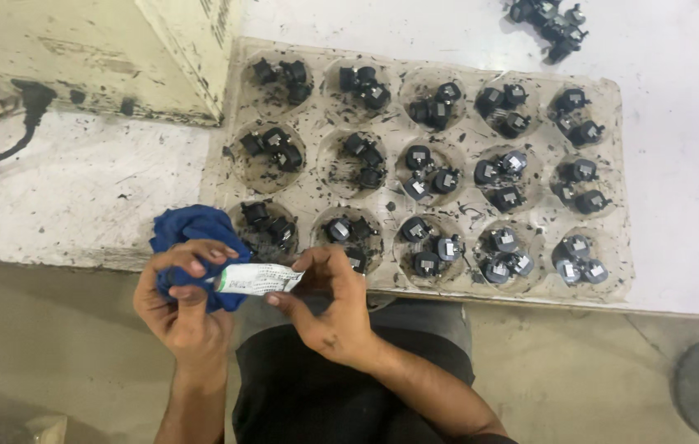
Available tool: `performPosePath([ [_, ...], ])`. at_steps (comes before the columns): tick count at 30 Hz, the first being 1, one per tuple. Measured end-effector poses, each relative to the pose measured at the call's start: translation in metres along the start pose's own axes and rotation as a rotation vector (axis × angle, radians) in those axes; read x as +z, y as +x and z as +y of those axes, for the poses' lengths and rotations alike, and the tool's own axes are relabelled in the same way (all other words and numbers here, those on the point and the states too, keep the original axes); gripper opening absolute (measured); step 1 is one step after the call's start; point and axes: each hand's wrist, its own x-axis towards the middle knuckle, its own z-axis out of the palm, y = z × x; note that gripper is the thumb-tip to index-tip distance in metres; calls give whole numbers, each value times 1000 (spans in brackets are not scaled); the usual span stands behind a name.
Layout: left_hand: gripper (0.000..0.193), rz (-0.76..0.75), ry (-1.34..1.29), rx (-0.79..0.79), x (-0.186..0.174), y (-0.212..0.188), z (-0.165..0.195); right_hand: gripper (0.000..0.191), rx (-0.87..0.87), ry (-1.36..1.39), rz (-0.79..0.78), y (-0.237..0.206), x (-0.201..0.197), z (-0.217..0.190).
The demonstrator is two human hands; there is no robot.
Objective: The person picks small black plug components one at a time from a molded tray and squeezes adhesive from a tube onto each component's metal contacts. They place each treated component back into the tray and continue across the tray, then wipe the tube tip with a blue cloth.
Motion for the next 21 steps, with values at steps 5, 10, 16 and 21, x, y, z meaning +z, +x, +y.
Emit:
performPosePath([
  [5, 46, -2, 65, 45, 11, -7, -1, 46, -85, -208, 12, -5, -15, -16],
  [10, 45, -20, 108, 93, 19, -9, -1, 44, -72, -221, -23, -5, -21, -25],
  [16, 42, -29, 254, 208, 32, -17, -6, 43, -157, -228, 80, -1, -16, -17],
  [21, 42, 2, 137, 132, 28, -16, 1, 39, -14, 10, -16, -3, -32, -4],
])
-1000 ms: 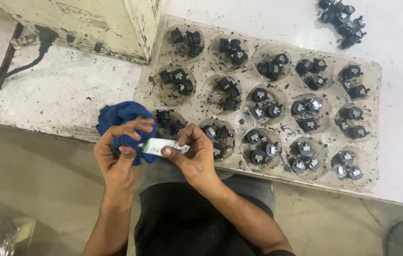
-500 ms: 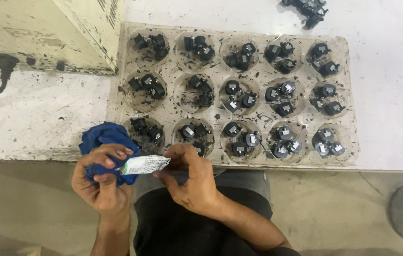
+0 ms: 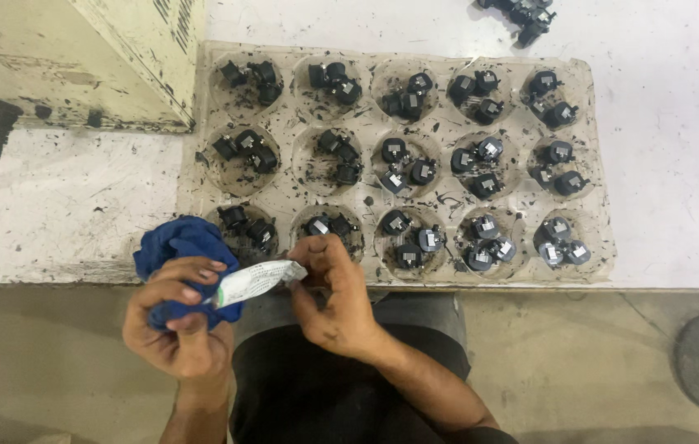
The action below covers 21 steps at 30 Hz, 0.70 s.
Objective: The person picks small black plug components one at a time from a molded tray and squeezes adhesive from a tube onto each component's metal contacts. They place each treated component back into the tray and continue across the tray, then wipe the tube tip with a blue cloth.
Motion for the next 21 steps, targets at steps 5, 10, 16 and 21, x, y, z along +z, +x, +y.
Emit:
performPosePath([
  [5, 41, -9, -224, -175, -14, 14, 4, 44, 89, 406, -248, 3, -26, 11],
  [10, 41, -5, -163, -146, -5, 14, 9, 36, 92, 410, -93, -6, -25, 14],
  [16, 41, 9, -12, 59, 5, 7, 10, 23, 164, 246, 99, -6, -15, 16],
  [21, 36, -44, 116, 170, 16, -1, 13, 21, 102, 278, 52, 3, -12, 19],
])
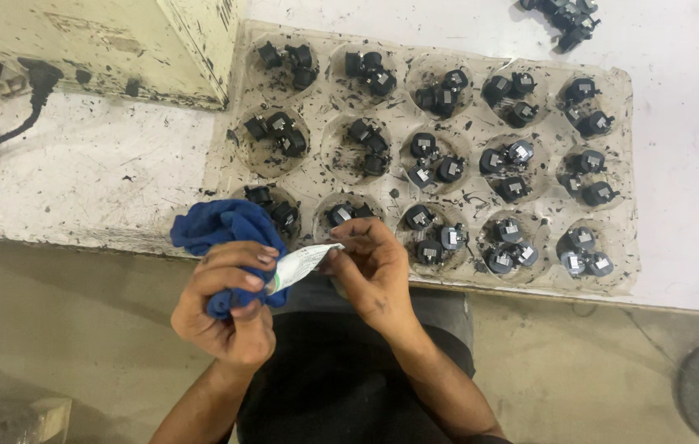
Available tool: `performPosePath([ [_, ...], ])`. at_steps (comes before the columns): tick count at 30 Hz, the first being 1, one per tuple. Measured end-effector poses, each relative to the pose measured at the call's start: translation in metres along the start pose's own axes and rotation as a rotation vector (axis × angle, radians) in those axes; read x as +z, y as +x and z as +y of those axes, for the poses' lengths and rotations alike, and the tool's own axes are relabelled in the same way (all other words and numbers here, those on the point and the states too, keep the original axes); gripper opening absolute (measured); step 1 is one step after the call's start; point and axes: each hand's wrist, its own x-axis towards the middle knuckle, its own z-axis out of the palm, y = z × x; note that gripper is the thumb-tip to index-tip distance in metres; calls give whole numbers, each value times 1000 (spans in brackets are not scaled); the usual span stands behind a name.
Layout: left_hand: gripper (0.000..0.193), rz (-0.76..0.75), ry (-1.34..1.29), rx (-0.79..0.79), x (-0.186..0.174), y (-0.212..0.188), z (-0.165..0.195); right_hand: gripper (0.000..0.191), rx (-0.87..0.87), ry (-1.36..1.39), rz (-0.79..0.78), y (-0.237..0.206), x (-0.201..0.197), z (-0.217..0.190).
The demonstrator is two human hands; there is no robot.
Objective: The person picks small black plug components one at a time from a molded tray and squeezes adhesive from a tube onto each component's metal contacts. They place each treated component back into the tray and continue across the tray, then wipe the tube tip with a blue cloth.
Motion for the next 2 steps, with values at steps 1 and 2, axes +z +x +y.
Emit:
performPosePath([
  [1, 35, -17, 25, 12, 1, -1, 3, 20, -12, -24, 3, -1, 0, 1],
  [2, 33, -31, 52, 30, 2, -1, 5, 19, -25, -48, 6, -2, -1, 2],
])
